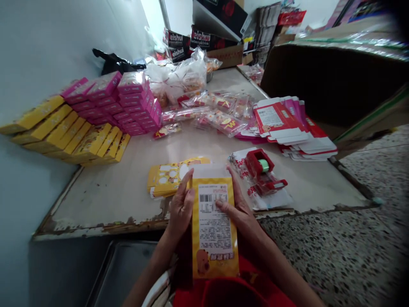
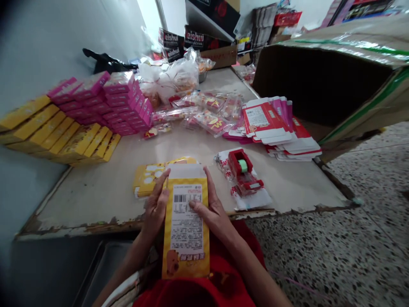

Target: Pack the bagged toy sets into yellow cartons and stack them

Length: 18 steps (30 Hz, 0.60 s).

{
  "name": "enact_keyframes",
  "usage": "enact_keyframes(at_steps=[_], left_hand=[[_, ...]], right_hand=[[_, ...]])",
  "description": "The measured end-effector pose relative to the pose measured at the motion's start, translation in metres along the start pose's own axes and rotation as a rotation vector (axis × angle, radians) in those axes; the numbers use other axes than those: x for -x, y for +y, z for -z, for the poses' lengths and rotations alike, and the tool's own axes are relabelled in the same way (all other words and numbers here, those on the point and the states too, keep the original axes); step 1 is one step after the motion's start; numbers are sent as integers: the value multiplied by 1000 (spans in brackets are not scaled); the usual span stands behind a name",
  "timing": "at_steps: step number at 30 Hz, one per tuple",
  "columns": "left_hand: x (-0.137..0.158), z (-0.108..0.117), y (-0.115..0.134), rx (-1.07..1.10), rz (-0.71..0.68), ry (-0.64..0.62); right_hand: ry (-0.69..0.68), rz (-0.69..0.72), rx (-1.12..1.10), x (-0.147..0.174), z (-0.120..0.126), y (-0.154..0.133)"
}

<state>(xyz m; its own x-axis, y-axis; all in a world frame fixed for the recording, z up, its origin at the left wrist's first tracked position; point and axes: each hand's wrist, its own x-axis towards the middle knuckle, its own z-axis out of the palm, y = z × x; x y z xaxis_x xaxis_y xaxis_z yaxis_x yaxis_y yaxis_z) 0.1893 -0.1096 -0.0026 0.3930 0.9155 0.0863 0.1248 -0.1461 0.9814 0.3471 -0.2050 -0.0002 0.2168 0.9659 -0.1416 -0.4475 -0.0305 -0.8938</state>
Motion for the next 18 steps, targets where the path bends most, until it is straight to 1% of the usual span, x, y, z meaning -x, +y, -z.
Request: enact_keyframes(at_steps=[2,4,7,9,11,13,15,16,18], left_hand=[[-2,4,-14,79,80,-52],[-5,8,-27,171,180,-93],[-11,13,-39,285,271,-106],[-17,15,-40,346,289,-85],[-24,16,-38,398,278,-50],[-29,20,-34,406,254,-25],[-32,25,-31,382,241,-40],[-33,29,-30,359,242,-59],[-33,35,-28,305,239,-102]], right_hand=[[-20,-44,6,-3,3,5],[-8,-70,42,-12,6,12],[83,-1,237,-28,9,19],[156,52,412,-37,8,19],[219,95,489,-44,6,17],[213,105,414,-49,4,14],[150,73,312,-52,4,11],[129,61,303,-52,4,9],[126,75,366,-50,2,5]])
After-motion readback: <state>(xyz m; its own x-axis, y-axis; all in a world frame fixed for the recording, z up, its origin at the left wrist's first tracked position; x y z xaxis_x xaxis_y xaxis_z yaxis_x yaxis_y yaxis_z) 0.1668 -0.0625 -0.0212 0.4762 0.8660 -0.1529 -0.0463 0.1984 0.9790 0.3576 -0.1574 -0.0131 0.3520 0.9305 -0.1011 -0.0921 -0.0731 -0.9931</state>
